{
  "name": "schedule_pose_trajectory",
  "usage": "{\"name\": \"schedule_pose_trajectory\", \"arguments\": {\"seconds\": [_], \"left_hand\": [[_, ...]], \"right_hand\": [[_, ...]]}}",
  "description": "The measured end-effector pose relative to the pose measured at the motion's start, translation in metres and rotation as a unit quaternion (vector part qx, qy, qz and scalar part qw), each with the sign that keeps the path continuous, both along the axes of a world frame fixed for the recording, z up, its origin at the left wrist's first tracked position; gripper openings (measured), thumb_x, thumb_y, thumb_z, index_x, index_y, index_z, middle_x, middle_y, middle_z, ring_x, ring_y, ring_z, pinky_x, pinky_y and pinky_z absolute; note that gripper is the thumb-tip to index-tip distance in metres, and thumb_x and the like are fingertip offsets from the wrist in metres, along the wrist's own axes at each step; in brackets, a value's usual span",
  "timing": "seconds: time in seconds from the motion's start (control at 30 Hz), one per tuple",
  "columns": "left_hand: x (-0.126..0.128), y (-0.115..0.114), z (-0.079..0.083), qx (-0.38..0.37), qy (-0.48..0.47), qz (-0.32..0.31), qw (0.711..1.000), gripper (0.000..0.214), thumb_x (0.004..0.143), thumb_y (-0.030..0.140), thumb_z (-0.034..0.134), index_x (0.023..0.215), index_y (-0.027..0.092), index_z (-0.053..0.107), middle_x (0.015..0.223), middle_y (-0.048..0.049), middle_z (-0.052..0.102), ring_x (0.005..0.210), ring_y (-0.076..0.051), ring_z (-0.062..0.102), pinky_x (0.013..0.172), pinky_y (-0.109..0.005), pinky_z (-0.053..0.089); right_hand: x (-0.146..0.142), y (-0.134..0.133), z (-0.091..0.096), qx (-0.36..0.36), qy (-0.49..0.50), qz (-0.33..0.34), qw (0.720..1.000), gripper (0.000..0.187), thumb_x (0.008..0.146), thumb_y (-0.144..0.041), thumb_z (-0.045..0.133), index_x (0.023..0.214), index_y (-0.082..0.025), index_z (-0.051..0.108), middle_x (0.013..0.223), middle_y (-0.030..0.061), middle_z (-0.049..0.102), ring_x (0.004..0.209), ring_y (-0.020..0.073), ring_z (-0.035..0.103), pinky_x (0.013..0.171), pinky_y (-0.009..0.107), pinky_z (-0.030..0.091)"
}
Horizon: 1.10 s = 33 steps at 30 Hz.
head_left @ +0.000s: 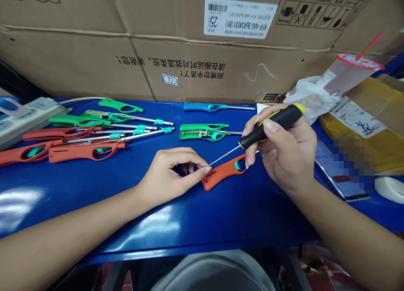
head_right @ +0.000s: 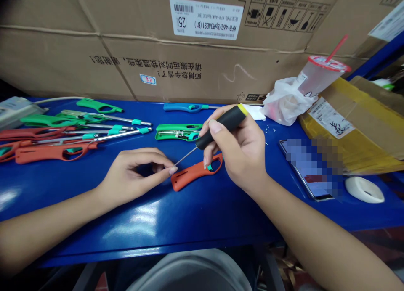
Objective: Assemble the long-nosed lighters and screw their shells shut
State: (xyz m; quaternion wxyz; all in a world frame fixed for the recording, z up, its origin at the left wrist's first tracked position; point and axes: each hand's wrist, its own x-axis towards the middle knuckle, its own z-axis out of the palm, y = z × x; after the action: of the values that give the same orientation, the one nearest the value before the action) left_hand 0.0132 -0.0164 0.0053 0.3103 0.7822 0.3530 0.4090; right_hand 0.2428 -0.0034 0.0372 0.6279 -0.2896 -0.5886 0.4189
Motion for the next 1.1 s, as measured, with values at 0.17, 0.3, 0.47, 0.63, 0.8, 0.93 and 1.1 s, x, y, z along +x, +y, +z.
{"name": "schedule_pose_trajectory", "arguments": {"seconds": [0.17,0.3,0.47,0.63,0.8,0.93,1.1], "left_hand": [[0.000,0.000,-0.001,-0.009,0.014,-0.002,1.000,0.009,0.092,0.023,0.076,0.086,0.018,0.082,0.081,-0.0036,0.079,0.065,-0.012,0.066,0.060,-0.024,0.052],[-0.002,0.002,-0.003,-0.015,0.048,-0.018,0.999,0.008,0.091,0.025,0.078,0.094,0.019,0.082,0.093,-0.0045,0.081,0.080,-0.016,0.073,0.072,-0.027,0.057],[-0.006,0.003,-0.007,0.011,0.109,-0.025,0.994,0.028,0.086,0.031,0.082,0.111,0.021,0.078,0.108,-0.0058,0.081,0.098,-0.022,0.074,0.091,-0.035,0.059],[-0.004,0.001,-0.004,0.019,0.188,-0.047,0.981,0.035,0.082,0.038,0.085,0.112,0.021,0.079,0.109,-0.0070,0.078,0.097,-0.025,0.070,0.092,-0.042,0.055],[-0.004,0.000,-0.004,0.028,0.201,-0.064,0.977,0.030,0.085,0.038,0.083,0.110,0.021,0.081,0.104,-0.0062,0.077,0.093,-0.023,0.068,0.089,-0.040,0.053],[-0.005,0.000,-0.006,0.031,0.196,-0.060,0.978,0.031,0.087,0.039,0.081,0.113,0.023,0.082,0.100,-0.0057,0.076,0.091,-0.022,0.067,0.086,-0.038,0.053],[-0.005,0.000,-0.007,0.027,0.193,-0.058,0.979,0.032,0.086,0.039,0.081,0.114,0.022,0.082,0.097,-0.0049,0.075,0.089,-0.022,0.066,0.086,-0.038,0.053]], "right_hand": [[-0.001,-0.002,0.000,-0.002,-0.024,-0.005,1.000,0.017,0.095,-0.041,0.075,0.093,-0.027,0.066,0.083,-0.0024,0.068,0.044,0.0104,0.058,0.033,0.027,0.048],[-0.001,-0.003,0.002,0.011,-0.031,-0.006,0.999,0.015,0.097,-0.039,0.074,0.094,-0.026,0.067,0.083,-0.0016,0.069,0.042,0.0101,0.058,0.032,0.027,0.045],[-0.001,-0.004,0.006,0.011,-0.041,-0.018,0.999,0.017,0.097,-0.042,0.074,0.094,-0.027,0.066,0.081,-0.0021,0.068,0.041,0.0094,0.055,0.032,0.026,0.040],[-0.003,-0.006,0.001,0.006,-0.047,0.010,0.999,0.016,0.098,-0.041,0.072,0.094,-0.026,0.066,0.080,-0.0016,0.068,0.041,0.0091,0.053,0.031,0.026,0.041],[-0.004,-0.010,-0.004,0.000,-0.069,0.043,0.997,0.014,0.098,-0.042,0.072,0.095,-0.029,0.066,0.079,-0.0004,0.069,0.044,0.0109,0.053,0.032,0.026,0.040],[-0.003,-0.012,-0.005,0.002,-0.077,0.064,0.995,0.015,0.097,-0.042,0.072,0.096,-0.028,0.066,0.080,0.0005,0.070,0.044,0.0111,0.050,0.033,0.026,0.040],[0.000,-0.013,-0.005,0.011,-0.083,0.075,0.994,0.013,0.097,-0.040,0.072,0.097,-0.027,0.067,0.083,0.0019,0.071,0.047,0.0121,0.051,0.039,0.028,0.045]]}}
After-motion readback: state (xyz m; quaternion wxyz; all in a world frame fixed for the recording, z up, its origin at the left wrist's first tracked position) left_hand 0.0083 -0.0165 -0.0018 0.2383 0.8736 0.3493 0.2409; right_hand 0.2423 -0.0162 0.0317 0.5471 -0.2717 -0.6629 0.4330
